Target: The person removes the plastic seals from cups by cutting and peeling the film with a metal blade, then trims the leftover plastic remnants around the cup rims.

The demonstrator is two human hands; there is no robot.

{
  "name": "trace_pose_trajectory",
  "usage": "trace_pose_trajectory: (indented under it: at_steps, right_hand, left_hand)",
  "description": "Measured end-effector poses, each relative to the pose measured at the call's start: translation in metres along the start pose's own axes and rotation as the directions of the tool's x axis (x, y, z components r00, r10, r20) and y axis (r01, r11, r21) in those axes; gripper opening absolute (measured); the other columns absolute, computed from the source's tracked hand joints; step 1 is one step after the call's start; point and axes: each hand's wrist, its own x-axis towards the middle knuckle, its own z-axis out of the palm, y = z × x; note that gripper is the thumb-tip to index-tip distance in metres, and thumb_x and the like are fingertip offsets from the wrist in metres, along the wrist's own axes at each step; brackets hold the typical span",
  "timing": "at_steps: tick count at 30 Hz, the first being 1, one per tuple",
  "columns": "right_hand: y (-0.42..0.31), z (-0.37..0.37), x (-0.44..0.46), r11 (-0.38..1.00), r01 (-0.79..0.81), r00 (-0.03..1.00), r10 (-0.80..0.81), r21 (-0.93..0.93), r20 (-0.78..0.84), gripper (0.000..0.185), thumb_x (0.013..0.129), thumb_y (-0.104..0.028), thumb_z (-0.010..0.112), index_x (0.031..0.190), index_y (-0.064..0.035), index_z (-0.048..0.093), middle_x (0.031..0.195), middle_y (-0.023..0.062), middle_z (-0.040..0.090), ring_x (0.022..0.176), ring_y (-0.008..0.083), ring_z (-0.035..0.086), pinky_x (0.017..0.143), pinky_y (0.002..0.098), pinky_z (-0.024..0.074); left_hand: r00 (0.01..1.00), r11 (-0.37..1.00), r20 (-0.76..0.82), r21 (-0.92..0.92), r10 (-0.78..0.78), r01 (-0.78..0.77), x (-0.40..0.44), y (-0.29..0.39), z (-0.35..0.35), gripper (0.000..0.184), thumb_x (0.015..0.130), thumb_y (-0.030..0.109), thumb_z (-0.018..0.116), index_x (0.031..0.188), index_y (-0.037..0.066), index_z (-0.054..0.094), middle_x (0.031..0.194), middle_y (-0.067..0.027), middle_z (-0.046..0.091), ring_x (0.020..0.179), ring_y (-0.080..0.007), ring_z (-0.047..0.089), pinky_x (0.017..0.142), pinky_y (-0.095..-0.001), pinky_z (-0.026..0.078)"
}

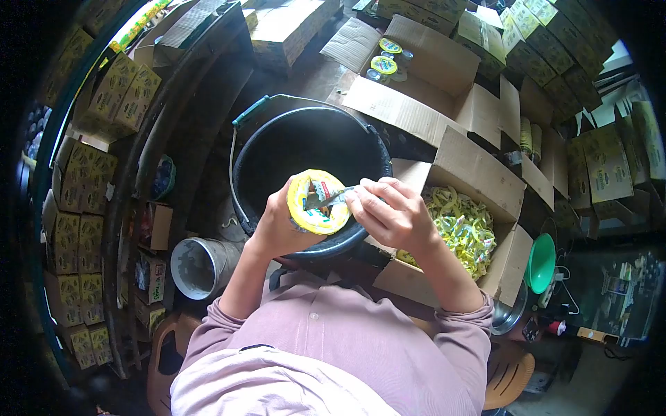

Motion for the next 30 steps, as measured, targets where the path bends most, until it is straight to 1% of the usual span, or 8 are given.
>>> trace_pose_trajectory:
  at_steps: [9, 12, 15, 19, 22, 25, 28, 30]
  right_hand:
    - [0.0, 0.005, -0.003, 0.999, 0.036, 0.999, -0.036, 0.016, 0.008, 0.018, 0.064, -0.007, 0.062, 0.081, -0.0008, 0.062, 0.076, 0.0061, 0.059, 0.077, 0.018, 0.061, 0.068, 0.0296, 0.0519]
    - [0.0, 0.004, -0.003, 0.999, 0.041, 0.999, -0.042, 0.021, 0.019, 0.019, 0.065, -0.006, 0.062, 0.083, -0.0014, 0.061, 0.077, 0.0061, 0.059, 0.077, 0.018, 0.061, 0.068, 0.0295, 0.0523]
    - [-0.003, 0.004, -0.003, 0.999, 0.028, 0.999, -0.029, 0.039, 0.028, 0.023, 0.067, -0.007, 0.061, 0.09, -0.003, 0.06, 0.078, 0.0064, 0.061, 0.077, 0.0182, 0.062, 0.069, 0.0301, 0.0524]
    - [-0.004, 0.004, -0.006, 0.997, 0.007, 1.0, -0.007, 0.075, -0.005, 0.032, 0.07, -0.007, 0.061, 0.101, -0.0048, 0.057, 0.079, 0.0069, 0.063, 0.076, 0.0188, 0.062, 0.071, 0.0312, 0.0524]
    - [-0.003, 0.004, -0.009, 0.995, -0.001, 0.999, 0.004, 0.095, -0.041, 0.034, 0.071, -0.006, 0.061, 0.105, -0.0042, 0.056, 0.079, 0.0072, 0.064, 0.076, 0.0192, 0.063, 0.071, 0.0315, 0.0523]
    - [-0.002, 0.003, -0.012, 0.995, -0.012, 1.0, 0.015, 0.098, -0.027, 0.037, 0.071, -0.005, 0.061, 0.107, -0.0023, 0.054, 0.079, 0.0077, 0.064, 0.076, 0.0196, 0.063, 0.071, 0.0314, 0.0522]
    - [-0.004, 0.004, -0.012, 0.994, -0.015, 0.998, 0.022, 0.106, -0.067, 0.038, 0.07, -0.004, 0.061, 0.108, -0.0009, 0.053, 0.081, 0.0084, 0.064, 0.075, 0.0201, 0.063, 0.071, 0.0321, 0.0523]
    - [-0.004, 0.003, -0.012, 0.994, -0.022, 0.998, 0.028, 0.108, -0.053, 0.038, 0.07, -0.004, 0.061, 0.107, -0.0001, 0.053, 0.082, 0.0091, 0.065, 0.076, 0.0206, 0.063, 0.071, 0.0326, 0.0526]
  left_hand:
    - [0.994, 0.995, 0.1, -0.09, -0.033, 0.042, -0.003, -0.006, 0.0, 0.052, 0.059, 0.009, 0.072, 0.104, -0.003, 0.049, 0.088, -0.0143, 0.06, 0.081, -0.0227, 0.062, 0.074, -0.0283, 0.048]
    - [0.982, 0.988, 0.17, -0.114, -0.08, 0.1, -0.001, -0.003, -0.004, 0.051, 0.06, 0.009, 0.072, 0.104, -0.002, 0.05, 0.089, -0.0134, 0.06, 0.082, -0.0203, 0.061, 0.076, -0.0279, 0.047]
    - [0.97, 0.964, 0.238, -0.24, -0.059, 0.117, -0.004, -0.004, 0.0, 0.051, 0.06, 0.009, 0.071, 0.104, -0.002, 0.05, 0.09, -0.0125, 0.06, 0.082, -0.0183, 0.06, 0.076, -0.0273, 0.046]
    - [0.954, 0.963, 0.295, -0.237, -0.056, 0.13, 0.001, -0.004, -0.005, 0.052, 0.061, 0.009, 0.07, 0.107, -0.003, 0.05, 0.091, -0.012, 0.06, 0.083, -0.0172, 0.059, 0.076, -0.0265, 0.046]
    - [0.958, 0.957, 0.286, -0.27, -0.03, 0.111, 0.002, -0.004, -0.004, 0.051, 0.061, 0.01, 0.07, 0.107, -0.002, 0.05, 0.091, -0.0118, 0.06, 0.082, -0.0164, 0.059, 0.076, -0.0264, 0.046]
    - [0.961, 0.976, 0.272, -0.19, -0.051, 0.106, 0.002, 0.002, -0.001, 0.05, 0.061, 0.01, 0.07, 0.106, -0.002, 0.051, 0.09, -0.0112, 0.061, 0.081, -0.0155, 0.059, 0.075, -0.0264, 0.047]
    - [0.947, 0.964, 0.318, -0.234, -0.044, 0.123, 0.004, 0.001, -0.002, 0.047, 0.062, 0.009, 0.069, 0.104, -0.002, 0.052, 0.088, -0.0105, 0.061, 0.08, -0.014, 0.059, 0.073, -0.0261, 0.047]
    - [0.94, 0.957, 0.337, -0.248, -0.057, 0.148, 0.004, 0.002, -0.002, 0.044, 0.062, 0.009, 0.069, 0.102, -0.002, 0.053, 0.088, -0.0092, 0.061, 0.078, -0.013, 0.058, 0.072, -0.0256, 0.047]
